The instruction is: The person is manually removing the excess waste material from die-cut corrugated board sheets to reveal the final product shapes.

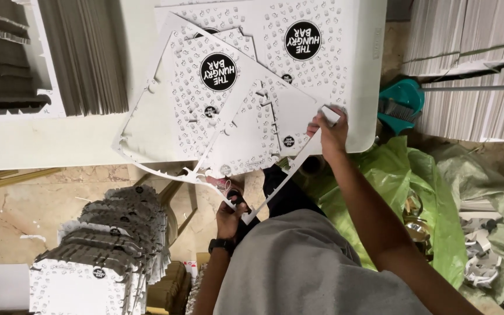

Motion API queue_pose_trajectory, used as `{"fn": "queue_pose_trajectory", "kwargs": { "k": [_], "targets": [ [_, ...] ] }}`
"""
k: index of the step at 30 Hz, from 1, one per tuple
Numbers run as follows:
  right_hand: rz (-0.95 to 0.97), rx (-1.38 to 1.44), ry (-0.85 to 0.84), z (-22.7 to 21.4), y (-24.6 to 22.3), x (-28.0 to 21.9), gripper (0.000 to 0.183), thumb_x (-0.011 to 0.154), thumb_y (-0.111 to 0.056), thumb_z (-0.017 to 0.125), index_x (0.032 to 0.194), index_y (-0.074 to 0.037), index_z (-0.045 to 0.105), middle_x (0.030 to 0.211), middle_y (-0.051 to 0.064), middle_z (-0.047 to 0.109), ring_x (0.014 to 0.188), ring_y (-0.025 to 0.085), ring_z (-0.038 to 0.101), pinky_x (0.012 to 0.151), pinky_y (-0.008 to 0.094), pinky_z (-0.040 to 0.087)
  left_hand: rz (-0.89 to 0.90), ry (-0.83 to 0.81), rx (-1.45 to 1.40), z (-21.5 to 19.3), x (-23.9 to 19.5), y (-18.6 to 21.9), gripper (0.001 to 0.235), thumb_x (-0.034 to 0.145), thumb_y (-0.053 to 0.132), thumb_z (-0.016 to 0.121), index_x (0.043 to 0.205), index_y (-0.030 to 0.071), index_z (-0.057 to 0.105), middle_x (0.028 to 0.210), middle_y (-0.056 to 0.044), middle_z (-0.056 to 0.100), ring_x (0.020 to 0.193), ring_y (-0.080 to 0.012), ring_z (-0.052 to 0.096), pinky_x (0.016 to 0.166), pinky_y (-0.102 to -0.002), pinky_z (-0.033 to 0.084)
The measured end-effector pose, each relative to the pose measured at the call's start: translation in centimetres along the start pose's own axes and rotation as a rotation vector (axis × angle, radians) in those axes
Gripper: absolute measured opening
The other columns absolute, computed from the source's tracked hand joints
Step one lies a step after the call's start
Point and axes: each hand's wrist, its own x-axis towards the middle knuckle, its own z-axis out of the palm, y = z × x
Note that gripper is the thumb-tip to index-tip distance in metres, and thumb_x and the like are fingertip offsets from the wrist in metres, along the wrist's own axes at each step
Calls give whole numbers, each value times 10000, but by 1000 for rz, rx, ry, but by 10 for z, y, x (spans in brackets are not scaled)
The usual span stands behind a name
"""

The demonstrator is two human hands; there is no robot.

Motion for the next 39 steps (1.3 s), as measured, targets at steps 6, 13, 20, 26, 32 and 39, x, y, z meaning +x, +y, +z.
{"fn": "queue_pose_trajectory", "kwargs": {
  "k": [6, 13, 20, 26, 32, 39],
  "targets": [
    [-209, -673, -4, -10, 11, 49, 278, 876, -368, 789, 1037, -157, 708, 676, -7, 725, 588, 157, 738, 681, 329, 608, -67, 102, 44, 14, 3, 14, 454, 809, 173, 901, 1114, -33, 635, 925, -187, 721, 841, -251, 731, 741, -360, 547],
    [-788, -1008, -114, 5, 16, 67, 305, 917, -220, 795, 1207, -131, 772, 1035, 154, 761, 958, 358, 737, 868, 468, 595, -69, 369, -220, 11, -2, 128, 904, 916, 349, 786, 1558, -38, 282, 1442, -333, 432, 1343, -481, 490, 1115, -620, 393],
    [-886, -1231, -91, -15, 50, 129, 303, 946, -496, 806, 1018, -208, 741, 922, 13, 632, 883, 293, 691, 816, 435, 584, 89, 466, -227, -60, 88, 99, 295, 997, 299, 712, 1140, 58, 620, 966, -149, 650, 829, -337, 714, 796, -507, 601],
    [-673, -1258, -259, -12, 40, 137, 308, 960, -464, 775, 1040, -168, 743, 989, 120, 718, 1028, 406, 697, 930, 497, 526, 192, 456, -179, -59, 80, 129, 146, 966, 209, 733, 969, 96, 641, 765, -57, 624, 616, -201, 652, 540, -327, 577],
    [-602, -1261, -414, -28, -40, 57, 473, 948, -504, 650, 1164, -100, 770, 1090, 107, 751, 1016, 328, 677, 857, 451, 490, 433, 262, 14, -23, -16, 251, 324, 950, 118, 683, 1246, 92, 555, 704, 16, 512, 622, -112, 485, 601, -297, 420],
    [-153, -1245, -534, 4, -77, -54, 314, 991, -232, 676, 1221, -22, 714, 1191, 168, 731, 1076, 326, 658, 922, 436, 526, 643, 240, 311, -7, -84, 341, 431, 961, 83, 601, 1382, 131, 522, 680, -21, 650, 509, -153, 644, 528, -305, 567]
  ]
}}
